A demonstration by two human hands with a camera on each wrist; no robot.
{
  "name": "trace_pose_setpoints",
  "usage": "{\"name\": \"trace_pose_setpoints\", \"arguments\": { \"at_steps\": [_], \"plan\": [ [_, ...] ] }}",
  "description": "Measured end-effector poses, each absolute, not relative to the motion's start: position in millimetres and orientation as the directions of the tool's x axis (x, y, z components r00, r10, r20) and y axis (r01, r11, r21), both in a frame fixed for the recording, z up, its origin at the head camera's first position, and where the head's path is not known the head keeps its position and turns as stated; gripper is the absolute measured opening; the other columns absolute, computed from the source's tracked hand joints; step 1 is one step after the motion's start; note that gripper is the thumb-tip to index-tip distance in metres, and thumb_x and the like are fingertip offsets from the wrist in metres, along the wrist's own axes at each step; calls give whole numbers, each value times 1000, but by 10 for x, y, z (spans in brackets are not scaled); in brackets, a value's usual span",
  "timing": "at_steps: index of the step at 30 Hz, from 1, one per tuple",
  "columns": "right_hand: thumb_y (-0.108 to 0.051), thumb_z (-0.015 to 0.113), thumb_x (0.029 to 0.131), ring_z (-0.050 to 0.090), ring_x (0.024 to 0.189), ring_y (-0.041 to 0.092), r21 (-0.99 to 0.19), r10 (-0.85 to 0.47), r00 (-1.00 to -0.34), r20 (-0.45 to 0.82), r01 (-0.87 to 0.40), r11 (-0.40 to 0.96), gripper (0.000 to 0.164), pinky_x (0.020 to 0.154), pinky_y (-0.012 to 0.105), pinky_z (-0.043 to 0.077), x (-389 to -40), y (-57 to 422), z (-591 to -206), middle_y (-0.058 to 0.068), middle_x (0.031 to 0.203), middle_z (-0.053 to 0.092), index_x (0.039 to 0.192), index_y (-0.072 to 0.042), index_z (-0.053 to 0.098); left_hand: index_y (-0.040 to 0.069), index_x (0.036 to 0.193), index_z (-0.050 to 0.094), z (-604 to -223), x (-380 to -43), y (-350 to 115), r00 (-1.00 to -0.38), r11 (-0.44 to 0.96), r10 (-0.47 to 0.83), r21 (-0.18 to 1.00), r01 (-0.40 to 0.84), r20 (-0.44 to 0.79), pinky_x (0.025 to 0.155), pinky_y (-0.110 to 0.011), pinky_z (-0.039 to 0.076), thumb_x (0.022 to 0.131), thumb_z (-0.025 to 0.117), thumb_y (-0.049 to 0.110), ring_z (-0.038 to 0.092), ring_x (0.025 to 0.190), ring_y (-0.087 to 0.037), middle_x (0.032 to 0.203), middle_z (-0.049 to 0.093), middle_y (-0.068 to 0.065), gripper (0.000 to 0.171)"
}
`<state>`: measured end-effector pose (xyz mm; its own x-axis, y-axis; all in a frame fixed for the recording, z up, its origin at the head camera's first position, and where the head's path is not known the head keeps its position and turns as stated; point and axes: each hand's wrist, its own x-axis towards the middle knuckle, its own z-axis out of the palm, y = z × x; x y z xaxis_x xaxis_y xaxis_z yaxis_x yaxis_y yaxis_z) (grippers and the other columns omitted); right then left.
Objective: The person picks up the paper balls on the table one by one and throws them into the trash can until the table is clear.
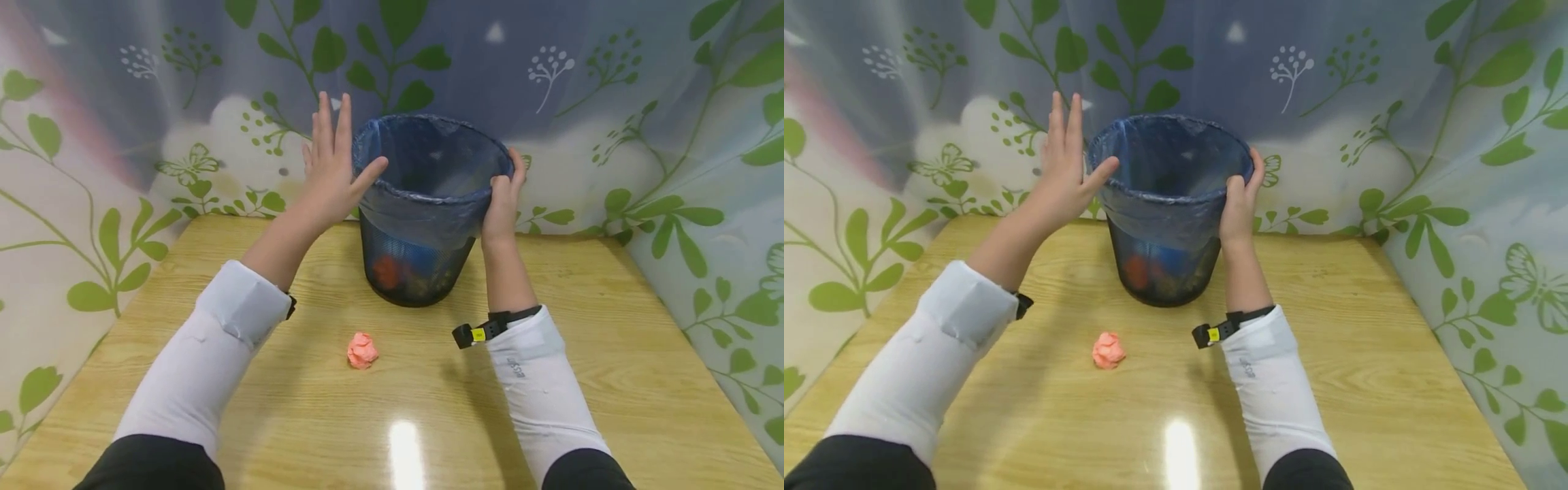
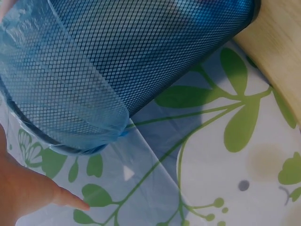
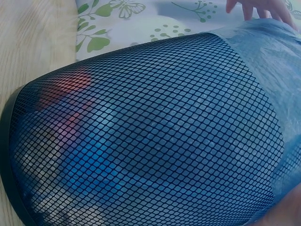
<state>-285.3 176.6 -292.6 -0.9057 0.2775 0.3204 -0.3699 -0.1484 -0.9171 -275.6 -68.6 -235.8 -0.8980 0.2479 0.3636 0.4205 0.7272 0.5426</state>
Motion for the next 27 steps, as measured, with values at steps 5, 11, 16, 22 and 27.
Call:
{"name": "trace_pose_setpoints", "arguments": {
  "at_steps": [5, 11, 16, 22, 27],
  "plan": [
    [-20, 29, 89, 38, 129, 23, -918, 293, -900, 323, -373, -133, 62, 100, 27, 34, -2863, 1762, -2935, 3, 153, 26, 149, -27, 20, 30, 150, -26, -2478, -2655, -776, -891, 722, 234, 544, 427, 390, 115, -59, -11, 96, 39, 59, -30, 143, -20, 152, -40, 5, 89],
    [-20, 29, 88, 39, 129, 26, -909, 279, -899, 337, -388, -152, 62, 107, 37, 32, -2861, 1755, -2939, 5, 152, 28, 149, -26, 19, 26, 151, -24, -2626, -2516, -860, -887, 729, 231, 533, 430, 401, 114, -60, -10, 97, 39, 57, -29, 144, -21, 154, -37, 1, 88],
    [-21, 28, 89, 39, 128, 25, -917, 275, -905, 326, -373, -140, 62, 104, 34, 33, -2829, 1762, -2942, 7, 153, 27, 150, -26, 18, 23, 152, -22, -2782, -2392, -916, -878, 726, 267, 516, 454, 397, 113, -63, -9, 94, 33, 65, -31, 143, -24, 155, -36, 0, 90],
    [-22, 28, 89, 39, 128, 26, -914, 270, -903, 335, -381, -138, 64, 105, 35, 33, -2829, 1754, -2945, 8, 153, 27, 151, -25, 16, 20, 153, -19, -2987, -2255, -999, -871, 746, 297, 475, 467, 391, 111, -68, -6, 96, 39, 59, -27, 145, -31, 157, -33, -3, 90],
    [-22, 29, 88, 39, 126, 26, -911, 273, -899, 344, -390, -136, 63, 104, 35, 32, -2851, 1757, -2942, 8, 151, 29, 150, -25, 17, 15, 155, -13, -3179, -2105, -1066, -861, 747, 339, 448, 491, 379, 111, -68, -6, 95, 37, 62, -22, 146, -35, 159, -27, -8, 91]
  ]
}}
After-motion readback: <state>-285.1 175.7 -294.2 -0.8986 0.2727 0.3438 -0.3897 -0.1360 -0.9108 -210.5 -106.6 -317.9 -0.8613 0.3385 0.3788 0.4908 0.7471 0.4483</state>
